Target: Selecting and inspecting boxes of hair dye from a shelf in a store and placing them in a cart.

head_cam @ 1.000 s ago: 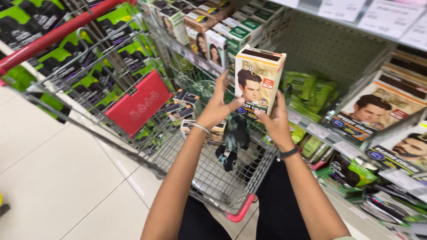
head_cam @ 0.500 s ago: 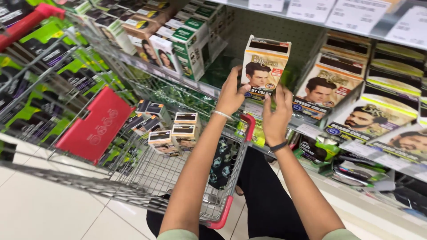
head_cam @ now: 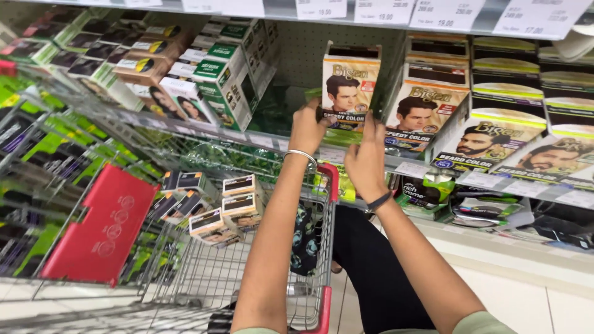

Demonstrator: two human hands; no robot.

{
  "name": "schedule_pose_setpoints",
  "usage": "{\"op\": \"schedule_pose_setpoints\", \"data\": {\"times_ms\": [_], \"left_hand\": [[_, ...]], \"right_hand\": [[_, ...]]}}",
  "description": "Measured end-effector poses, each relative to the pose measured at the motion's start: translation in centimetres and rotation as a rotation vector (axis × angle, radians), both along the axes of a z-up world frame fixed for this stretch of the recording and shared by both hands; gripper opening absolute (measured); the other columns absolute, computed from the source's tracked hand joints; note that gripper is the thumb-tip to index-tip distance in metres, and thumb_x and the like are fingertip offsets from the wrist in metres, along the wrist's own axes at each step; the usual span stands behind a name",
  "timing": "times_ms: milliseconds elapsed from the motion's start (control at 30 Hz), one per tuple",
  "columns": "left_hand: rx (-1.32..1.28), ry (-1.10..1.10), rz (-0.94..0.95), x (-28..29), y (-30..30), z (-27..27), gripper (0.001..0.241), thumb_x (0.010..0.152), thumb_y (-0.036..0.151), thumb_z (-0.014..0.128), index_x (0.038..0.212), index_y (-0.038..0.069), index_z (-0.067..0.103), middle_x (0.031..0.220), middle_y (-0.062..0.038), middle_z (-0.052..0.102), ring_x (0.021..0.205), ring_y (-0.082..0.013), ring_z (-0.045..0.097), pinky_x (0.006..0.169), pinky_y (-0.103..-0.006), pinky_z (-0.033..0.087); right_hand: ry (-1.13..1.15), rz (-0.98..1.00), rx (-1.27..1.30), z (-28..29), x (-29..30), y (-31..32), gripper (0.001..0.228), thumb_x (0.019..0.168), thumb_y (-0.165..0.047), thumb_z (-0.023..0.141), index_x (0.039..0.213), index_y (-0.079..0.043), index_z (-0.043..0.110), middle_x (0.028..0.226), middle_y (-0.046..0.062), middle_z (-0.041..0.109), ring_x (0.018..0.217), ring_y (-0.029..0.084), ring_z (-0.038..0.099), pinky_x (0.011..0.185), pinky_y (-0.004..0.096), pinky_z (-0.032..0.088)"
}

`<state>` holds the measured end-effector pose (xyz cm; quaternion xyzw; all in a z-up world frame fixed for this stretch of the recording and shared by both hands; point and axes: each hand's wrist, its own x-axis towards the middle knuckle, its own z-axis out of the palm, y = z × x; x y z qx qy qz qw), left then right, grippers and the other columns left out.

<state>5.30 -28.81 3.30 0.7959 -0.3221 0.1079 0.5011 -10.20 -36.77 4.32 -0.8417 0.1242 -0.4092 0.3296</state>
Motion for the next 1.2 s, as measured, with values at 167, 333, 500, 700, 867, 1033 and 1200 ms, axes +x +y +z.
{"op": "schedule_pose_setpoints", "data": {"times_ms": [167,333,500,700,867,1033,1200], "left_hand": [[-0.124,-0.025,-0.062,2.6,-2.3,-1.5,0.043,0.075,0.014,0.087,0.109,0.000,0.066,0.097,-0.022,0.073,0.088,-0.0374,0.074,0.075,-0.0429,0.058],[-0.077,0.019,-0.032,5.1,-5.0,-2.1,0.044,0.075,0.020,0.090,0.106,0.001,0.066,0.091,-0.020,0.074,0.083,-0.0366,0.073,0.073,-0.0430,0.058],[-0.022,0.063,-0.011,5.8,-6.7,-0.7,0.044,0.074,0.022,0.088,0.110,0.004,0.069,0.093,-0.019,0.076,0.086,-0.0360,0.074,0.074,-0.0438,0.057],[-0.021,0.059,-0.020,6.6,-8.1,0.7,0.044,0.077,0.022,0.088,0.115,0.007,0.071,0.095,-0.020,0.076,0.090,-0.0374,0.073,0.076,-0.0448,0.057],[-0.040,0.070,-0.053,8.3,-9.3,0.3,0.048,0.074,0.021,0.088,0.117,0.008,0.069,0.095,-0.019,0.075,0.090,-0.0349,0.075,0.076,-0.0434,0.058],[-0.064,0.068,-0.061,8.4,-9.1,-0.3,0.044,0.073,0.026,0.089,0.109,0.009,0.071,0.099,-0.015,0.077,0.092,-0.0319,0.077,0.077,-0.0423,0.059],[0.039,0.064,-0.016,7.5,-8.3,1.0,0.043,0.075,0.029,0.085,0.113,0.016,0.071,0.100,-0.013,0.076,0.095,-0.0374,0.071,0.077,-0.0477,0.056]], "right_hand": [[-0.013,-0.032,0.063,-2.8,3.6,-2.2,0.066,0.087,0.003,0.050,0.151,0.014,0.036,0.141,0.038,0.049,0.132,0.050,0.050,0.116,0.048,0.038],[0.005,-0.114,0.079,-5.1,8.2,-4.8,0.063,0.091,-0.005,0.050,0.151,0.011,0.039,0.154,0.036,0.042,0.148,0.047,0.040,0.127,0.045,0.028],[-0.111,-0.098,0.258,-7.2,11.9,-7.6,0.061,0.101,-0.015,0.047,0.155,0.011,0.034,0.162,0.036,0.032,0.153,0.046,0.028,0.125,0.043,0.022],[-0.167,0.027,0.894,-2.7,13.8,-6.8,0.076,0.096,-0.020,0.042,0.168,-0.004,0.028,0.149,0.036,0.050,0.128,0.053,0.040,0.105,0.049,0.042],[-0.186,-0.030,0.558,-6.3,16.5,-9.7,0.072,0.094,-0.019,0.043,0.159,0.005,0.026,0.168,0.023,0.026,0.157,0.031,0.019,0.125,0.035,0.016],[-0.188,0.009,0.500,-7.4,16.7,-9.4,0.078,0.091,-0.016,0.046,0.161,0.006,0.020,0.172,0.023,0.015,0.161,0.031,0.006,0.127,0.034,0.010],[-0.233,0.135,0.720,-8.1,16.8,-9.4,0.077,0.095,-0.020,0.044,0.162,0.005,0.016,0.173,0.020,0.016,0.157,0.022,0.018,0.121,0.028,0.025]]}}
